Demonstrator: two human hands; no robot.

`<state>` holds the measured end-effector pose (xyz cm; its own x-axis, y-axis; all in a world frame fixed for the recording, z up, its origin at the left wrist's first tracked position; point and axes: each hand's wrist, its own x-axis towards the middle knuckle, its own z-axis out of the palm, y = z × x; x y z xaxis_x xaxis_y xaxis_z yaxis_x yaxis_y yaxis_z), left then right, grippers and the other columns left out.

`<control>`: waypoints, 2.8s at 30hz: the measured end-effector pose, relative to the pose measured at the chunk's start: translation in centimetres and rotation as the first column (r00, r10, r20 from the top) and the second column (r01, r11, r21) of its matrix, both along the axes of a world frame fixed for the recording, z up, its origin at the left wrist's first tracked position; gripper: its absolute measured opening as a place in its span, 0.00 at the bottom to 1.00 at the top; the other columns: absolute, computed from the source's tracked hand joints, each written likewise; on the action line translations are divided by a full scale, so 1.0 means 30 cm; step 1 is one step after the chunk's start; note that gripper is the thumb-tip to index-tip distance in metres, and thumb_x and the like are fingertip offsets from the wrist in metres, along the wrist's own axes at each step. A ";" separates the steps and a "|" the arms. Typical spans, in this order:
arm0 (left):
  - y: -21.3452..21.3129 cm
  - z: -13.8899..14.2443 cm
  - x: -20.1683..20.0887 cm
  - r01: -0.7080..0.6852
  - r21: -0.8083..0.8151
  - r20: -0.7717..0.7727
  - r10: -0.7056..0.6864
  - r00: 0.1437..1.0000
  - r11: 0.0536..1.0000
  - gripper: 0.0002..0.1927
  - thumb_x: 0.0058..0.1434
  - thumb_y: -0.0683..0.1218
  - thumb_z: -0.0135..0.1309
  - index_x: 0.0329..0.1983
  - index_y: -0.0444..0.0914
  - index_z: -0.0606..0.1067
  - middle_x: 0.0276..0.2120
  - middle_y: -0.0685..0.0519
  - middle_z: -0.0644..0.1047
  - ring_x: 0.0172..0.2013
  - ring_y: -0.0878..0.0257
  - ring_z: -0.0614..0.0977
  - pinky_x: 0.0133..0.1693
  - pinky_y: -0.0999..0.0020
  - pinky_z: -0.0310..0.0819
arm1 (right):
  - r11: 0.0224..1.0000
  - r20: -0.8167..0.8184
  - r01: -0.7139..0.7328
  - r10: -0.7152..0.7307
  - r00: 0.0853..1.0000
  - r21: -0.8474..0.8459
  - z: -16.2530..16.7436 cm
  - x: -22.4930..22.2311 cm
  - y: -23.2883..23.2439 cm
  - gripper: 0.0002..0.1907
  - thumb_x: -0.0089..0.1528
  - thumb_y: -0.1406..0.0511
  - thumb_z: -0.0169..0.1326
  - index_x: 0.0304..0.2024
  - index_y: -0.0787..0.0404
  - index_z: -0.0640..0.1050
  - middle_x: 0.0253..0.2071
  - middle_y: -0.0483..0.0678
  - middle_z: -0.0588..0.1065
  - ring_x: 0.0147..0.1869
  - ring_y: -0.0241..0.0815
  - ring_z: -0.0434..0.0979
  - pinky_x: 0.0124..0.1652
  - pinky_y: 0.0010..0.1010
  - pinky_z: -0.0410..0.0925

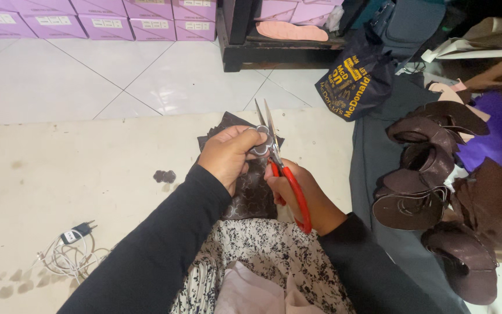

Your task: The person uses red-handled scissors to cut cloud-shaped pieces from a dark brown patterned sheet. They hold the sheet with the left hand and cut along the outlines, then place the cut pieces aside.

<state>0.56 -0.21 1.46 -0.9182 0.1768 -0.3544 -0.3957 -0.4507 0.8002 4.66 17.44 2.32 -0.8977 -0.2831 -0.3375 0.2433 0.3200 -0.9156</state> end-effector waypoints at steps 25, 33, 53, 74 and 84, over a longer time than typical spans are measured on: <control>-0.019 0.050 0.004 0.004 0.082 0.063 -0.009 0.998 0.997 0.10 0.59 0.41 0.56 0.43 0.37 0.73 0.33 0.55 0.81 0.32 0.71 0.84 0.31 0.79 0.80 | 0.994 0.013 0.107 -0.107 0.994 -0.033 0.016 0.003 0.002 0.11 0.63 0.61 0.46 0.32 0.63 0.71 0.21 0.44 0.67 0.22 0.36 0.66 0.25 0.28 0.63; -0.039 0.017 -0.011 -0.025 -0.012 -0.271 0.021 0.962 1.000 0.16 0.56 0.34 0.61 0.46 0.32 0.71 0.33 0.51 0.82 0.31 0.69 0.82 0.33 0.78 0.75 | 0.987 0.016 0.042 -0.040 0.999 -0.152 0.015 -0.002 0.059 0.11 0.62 0.63 0.46 0.40 0.63 0.73 0.25 0.44 0.67 0.28 0.35 0.68 0.31 0.28 0.66; -0.052 0.013 -0.025 0.071 -0.178 -0.226 -0.111 0.968 0.981 0.09 0.61 0.44 0.59 0.39 0.33 0.78 0.30 0.56 0.81 0.27 0.73 0.78 0.28 0.79 0.71 | 0.998 0.067 -0.069 0.068 0.995 0.002 0.021 -0.005 0.058 0.08 0.62 0.68 0.51 0.43 0.64 0.73 0.28 0.45 0.68 0.32 0.36 0.69 0.34 0.26 0.66; -0.097 0.014 -0.044 0.135 -0.108 -0.264 -0.160 0.951 0.985 0.07 0.60 0.39 0.59 0.40 0.30 0.77 0.31 0.52 0.81 0.30 0.68 0.81 0.36 0.75 0.76 | 0.976 -0.034 -0.157 0.164 0.986 0.153 0.051 -0.001 0.058 0.08 0.62 0.67 0.51 0.44 0.60 0.74 0.31 0.42 0.70 0.35 0.32 0.71 0.36 0.24 0.67; -0.091 0.022 -0.034 0.143 -0.168 -0.258 -0.183 0.949 0.975 0.07 0.59 0.40 0.60 0.37 0.30 0.79 0.29 0.52 0.81 0.29 0.69 0.79 0.34 0.75 0.75 | 0.970 -0.066 -0.163 0.177 0.982 0.179 0.081 0.005 0.047 0.06 0.62 0.66 0.51 0.41 0.60 0.73 0.30 0.42 0.69 0.35 0.32 0.70 0.36 0.25 0.67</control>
<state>-0.48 -2.93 2.13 -0.9459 0.2970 -0.1304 -0.2139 -0.2692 0.9390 4.81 18.86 4.75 -0.8676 -0.3783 -0.3229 0.0992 0.5045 -0.8577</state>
